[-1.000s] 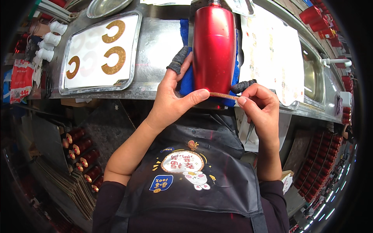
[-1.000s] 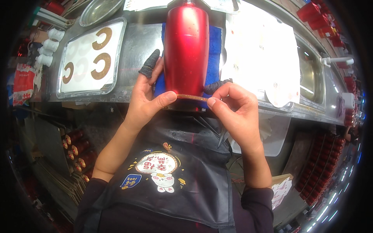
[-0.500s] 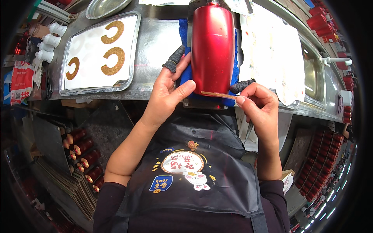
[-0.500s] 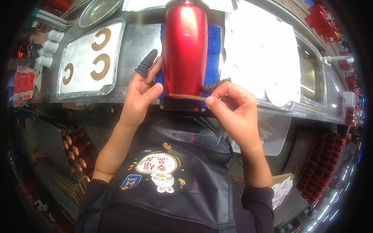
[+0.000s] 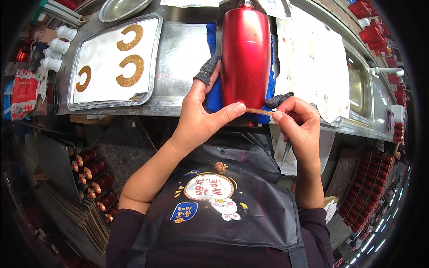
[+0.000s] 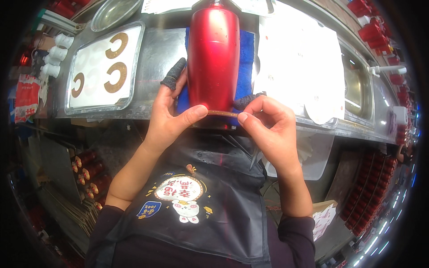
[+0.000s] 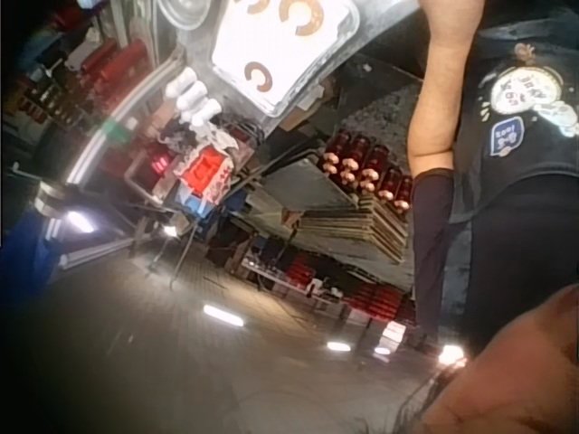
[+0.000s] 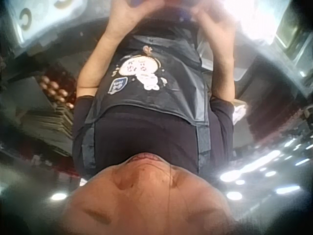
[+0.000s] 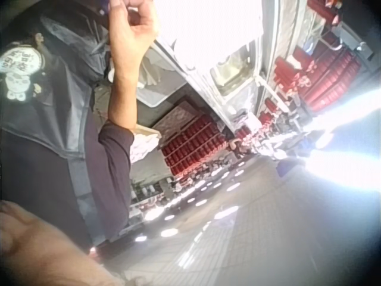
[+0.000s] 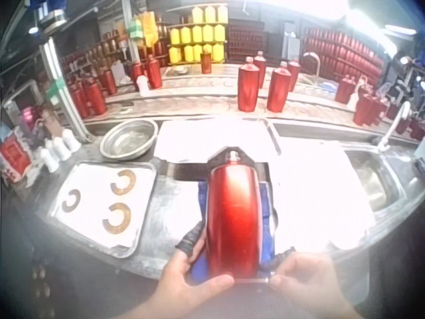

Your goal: The person applies gold circular labels to the necks of red cylindrical containers. They pick up a container, place a label on the neck, smooth it with their fingers, and then apply a rectangular label to the body of the container. The process is repeated for multiple containers.

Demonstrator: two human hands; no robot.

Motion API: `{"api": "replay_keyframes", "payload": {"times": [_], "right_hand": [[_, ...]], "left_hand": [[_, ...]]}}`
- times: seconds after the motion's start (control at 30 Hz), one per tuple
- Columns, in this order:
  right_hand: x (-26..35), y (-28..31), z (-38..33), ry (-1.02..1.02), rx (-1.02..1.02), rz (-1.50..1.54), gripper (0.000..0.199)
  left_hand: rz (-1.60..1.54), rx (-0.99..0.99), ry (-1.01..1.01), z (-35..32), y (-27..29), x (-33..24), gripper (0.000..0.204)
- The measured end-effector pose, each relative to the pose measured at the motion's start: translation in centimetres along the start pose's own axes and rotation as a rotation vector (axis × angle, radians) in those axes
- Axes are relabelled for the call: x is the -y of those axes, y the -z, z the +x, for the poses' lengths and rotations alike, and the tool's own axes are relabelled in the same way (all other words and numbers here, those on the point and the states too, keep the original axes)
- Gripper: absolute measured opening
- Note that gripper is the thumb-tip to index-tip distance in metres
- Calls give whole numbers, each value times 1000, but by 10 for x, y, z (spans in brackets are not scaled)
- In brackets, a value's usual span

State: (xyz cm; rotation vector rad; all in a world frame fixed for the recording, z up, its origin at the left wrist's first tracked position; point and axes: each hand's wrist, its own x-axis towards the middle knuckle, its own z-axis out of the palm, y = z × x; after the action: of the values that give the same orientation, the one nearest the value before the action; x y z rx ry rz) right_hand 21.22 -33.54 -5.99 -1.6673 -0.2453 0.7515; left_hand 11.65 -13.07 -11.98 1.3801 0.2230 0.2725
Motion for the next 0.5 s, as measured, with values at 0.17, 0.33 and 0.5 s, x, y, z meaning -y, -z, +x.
{"api": "replay_keyframes", "payload": {"times": [0.17,0.33,0.5], "right_hand": [[-3,-5,1,50,-33,-62,11],[-6,-5,1,60,-36,-57,11],[-4,-6,1,60,-36,-52,11]], "left_hand": [[-76,4,43,-2,1,-4,91],[-126,22,72,-4,8,-3,82],[-200,31,131,-4,18,1,75]]}}
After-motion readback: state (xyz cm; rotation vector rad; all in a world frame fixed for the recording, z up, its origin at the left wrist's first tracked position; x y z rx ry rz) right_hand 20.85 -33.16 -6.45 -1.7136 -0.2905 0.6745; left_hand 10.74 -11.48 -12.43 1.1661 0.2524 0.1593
